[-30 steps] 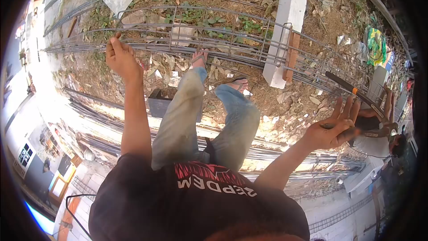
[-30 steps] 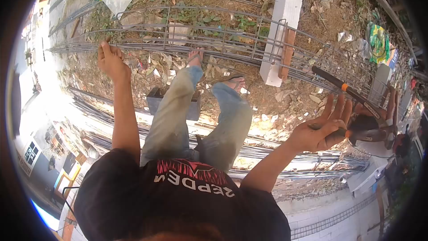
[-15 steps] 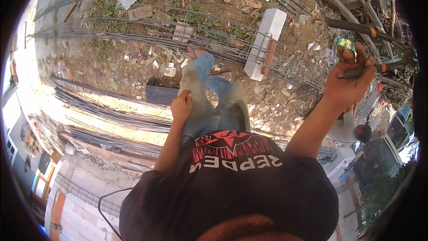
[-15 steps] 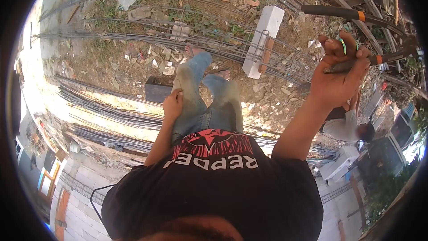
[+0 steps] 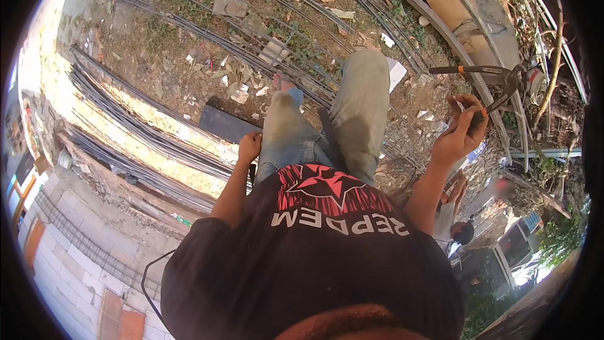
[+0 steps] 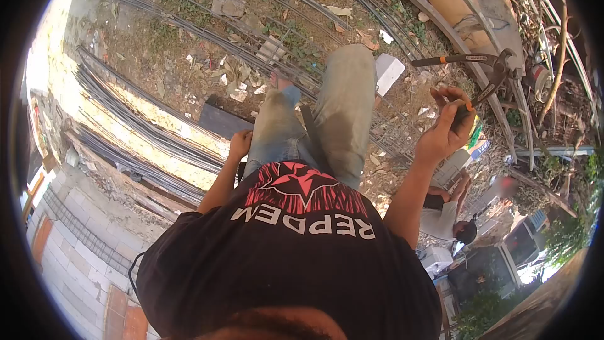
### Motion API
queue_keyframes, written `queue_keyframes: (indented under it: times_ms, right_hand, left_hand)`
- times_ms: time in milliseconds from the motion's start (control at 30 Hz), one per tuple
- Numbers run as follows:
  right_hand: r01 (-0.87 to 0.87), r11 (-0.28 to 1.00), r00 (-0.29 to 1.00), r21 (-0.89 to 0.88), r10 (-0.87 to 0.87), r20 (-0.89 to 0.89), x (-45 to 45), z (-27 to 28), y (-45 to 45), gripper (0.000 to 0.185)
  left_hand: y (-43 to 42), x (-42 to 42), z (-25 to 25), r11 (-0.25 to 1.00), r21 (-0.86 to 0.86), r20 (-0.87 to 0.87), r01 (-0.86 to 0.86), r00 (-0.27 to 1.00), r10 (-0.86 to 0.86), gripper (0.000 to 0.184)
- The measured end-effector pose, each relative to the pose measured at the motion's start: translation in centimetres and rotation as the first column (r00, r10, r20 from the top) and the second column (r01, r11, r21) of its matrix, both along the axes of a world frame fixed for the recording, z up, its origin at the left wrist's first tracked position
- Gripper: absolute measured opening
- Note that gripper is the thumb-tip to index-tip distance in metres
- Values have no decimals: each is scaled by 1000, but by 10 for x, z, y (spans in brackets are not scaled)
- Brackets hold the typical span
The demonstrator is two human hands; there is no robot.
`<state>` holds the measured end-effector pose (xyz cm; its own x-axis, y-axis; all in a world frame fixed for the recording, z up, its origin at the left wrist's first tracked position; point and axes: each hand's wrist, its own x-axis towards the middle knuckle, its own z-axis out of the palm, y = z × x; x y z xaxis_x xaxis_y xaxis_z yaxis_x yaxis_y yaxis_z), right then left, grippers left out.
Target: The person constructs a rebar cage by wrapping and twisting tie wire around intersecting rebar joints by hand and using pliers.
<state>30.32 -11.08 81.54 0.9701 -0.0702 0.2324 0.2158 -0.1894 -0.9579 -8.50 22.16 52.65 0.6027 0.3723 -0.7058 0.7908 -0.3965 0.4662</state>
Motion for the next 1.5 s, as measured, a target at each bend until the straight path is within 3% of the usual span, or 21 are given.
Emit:
queue_keyframes:
  times_ms: [200, 300, 333, 433, 467, 533, 600, 633, 667, 767, 800, 900, 967, 1000, 1033, 1100, 1200, 1267, 1400, 1500]
  right_hand:
    - [-277, 957, 961, -82, 277, -7, 80, 3, 42, 21]
    - [-441, 897, 897, -34, 439, -50, 139, -9, 83, 17]
    - [-511, 860, 856, -4, 508, -91, 164, -21, 97, 19]
    - [-753, 648, 624, 111, 758, -190, 249, -72, 146, 27]
    - [-832, 546, 515, 101, 827, -226, 280, -90, 160, 31]
    - [-925, 378, 368, -46, 859, -357, 326, -105, 176, 30]
    - [-955, 197, 285, -222, 821, -495, 362, -107, 188, 27]
    - [-960, 100, 225, -263, 833, -505, 378, -112, 188, 26]
    - [-953, 10, 171, -302, 843, -510, 393, -124, 186, 25]
    - [-928, -182, 78, -326, 760, -646, 412, -135, 183, 20]
    - [-920, -231, 66, -317, 706, -705, 414, -136, 181, 19]
    - [-912, -338, -51, -232, 656, -753, 426, -158, 167, 22]
    - [-789, -517, -128, -331, 666, -735, 451, -189, 156, 23]
    - [-708, -603, -178, -367, 656, -734, 464, -203, 151, 23]
    - [-707, -636, -192, -309, 594, -781, 475, -214, 146, 22]
    - [-713, -672, -202, -201, 471, -859, 488, -231, 147, 20]
    - [-696, -709, -134, -117, 288, -948, 498, -238, 168, 16]
    - [-727, -684, -93, -57, 180, -979, 511, -250, 180, 14]
    - [-647, -751, 26, -132, 152, -988, 507, -253, 207, 13]
    - [-545, -824, -36, -155, 208, -978, 515, -269, 217, 14]
  left_hand:
    - [-23, 52, 6, 959, 62, 19, -275, 961, 274, 31]
    - [-52, 71, 14, 857, 105, 126, -504, 862, 492, 31]
    - [-67, 75, 18, 808, 155, 2, -568, 818, 575, 32]
    - [-150, 90, 36, 503, 294, 82, -813, 546, 834, 36]
    - [-180, 98, 41, 417, 289, 20, -862, 440, 898, 36]
    - [-262, 123, 62, 241, 252, -134, -937, 213, 968, 36]
    - [-341, 153, 71, 117, 374, -30, -920, 114, 993, 34]
    - [-380, 165, 64, 43, 471, 2, -881, 50, 999, 33]
    - [-379, 211, 96, -100, 474, 48, -875, -88, 995, 34]
    - [-418, 267, 103, -257, 599, 142, -759, -215, 966, 35]
    - [-421, 282, 108, -345, 550, 126, -760, -333, 935, 37]
    - [-421, 324, 98, -512, 521, 276, -683, -432, 858, 38]
    - [-413, 355, 104, -530, 504, 256, -682, -468, 846, 38]
    - [-416, 374, 98, -580, 470, 324, -665, -481, 814, 37]
    - [-422, 389, 94, -625, 441, 388, -645, -491, 780, 37]
    - [-443, 417, 80, -637, 339, 170, -692, -621, 765, 37]
    - [-465, 468, 61, -753, 129, -17, -645, -761, 649, 36]
    - [-497, 510, 33, -777, 136, 5, -614, -784, 621, 35]
    - [-524, 562, 33, -856, 138, 26, -499, -862, 506, 35]
    - [-549, 586, 38, -876, 159, -7, -455, -888, 460, 35]
